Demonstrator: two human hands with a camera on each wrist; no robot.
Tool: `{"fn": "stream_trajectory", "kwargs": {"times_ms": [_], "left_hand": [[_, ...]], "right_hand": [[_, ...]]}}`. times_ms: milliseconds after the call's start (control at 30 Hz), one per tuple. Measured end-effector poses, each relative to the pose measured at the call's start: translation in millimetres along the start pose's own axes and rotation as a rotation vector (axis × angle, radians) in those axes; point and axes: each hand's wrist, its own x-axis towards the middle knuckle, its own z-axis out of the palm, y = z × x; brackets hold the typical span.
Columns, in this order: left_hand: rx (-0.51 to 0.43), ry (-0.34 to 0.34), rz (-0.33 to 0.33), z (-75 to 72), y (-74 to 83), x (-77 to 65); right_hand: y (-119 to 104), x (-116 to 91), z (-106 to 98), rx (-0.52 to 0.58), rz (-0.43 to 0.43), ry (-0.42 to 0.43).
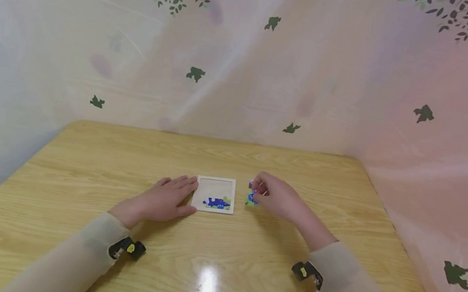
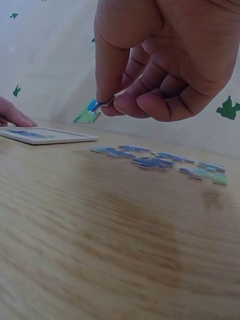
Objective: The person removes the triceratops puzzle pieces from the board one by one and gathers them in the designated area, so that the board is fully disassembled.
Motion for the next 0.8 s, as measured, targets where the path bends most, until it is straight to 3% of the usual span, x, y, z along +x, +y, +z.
{"fn": "stream_trajectory", "kwargs": {"times_ms": [200,500,800], "left_hand": [[-0.001,-0.003,-0.003,0.8,-0.6,0.9],[-0.003,-0.005,-0.009,2.0,-0.9,1.3],[-0.005,-0.003,-0.007,1.9,-0.1,0.8]], "right_hand": [[7.7,-3.9,0.3,-0.054,0.026,-0.020],[13.4,-7.1,6.7,-0.014,-0.003,-0.082],[20.9,-4.0,14.2,-0.085,-0.030,-0.058]]}}
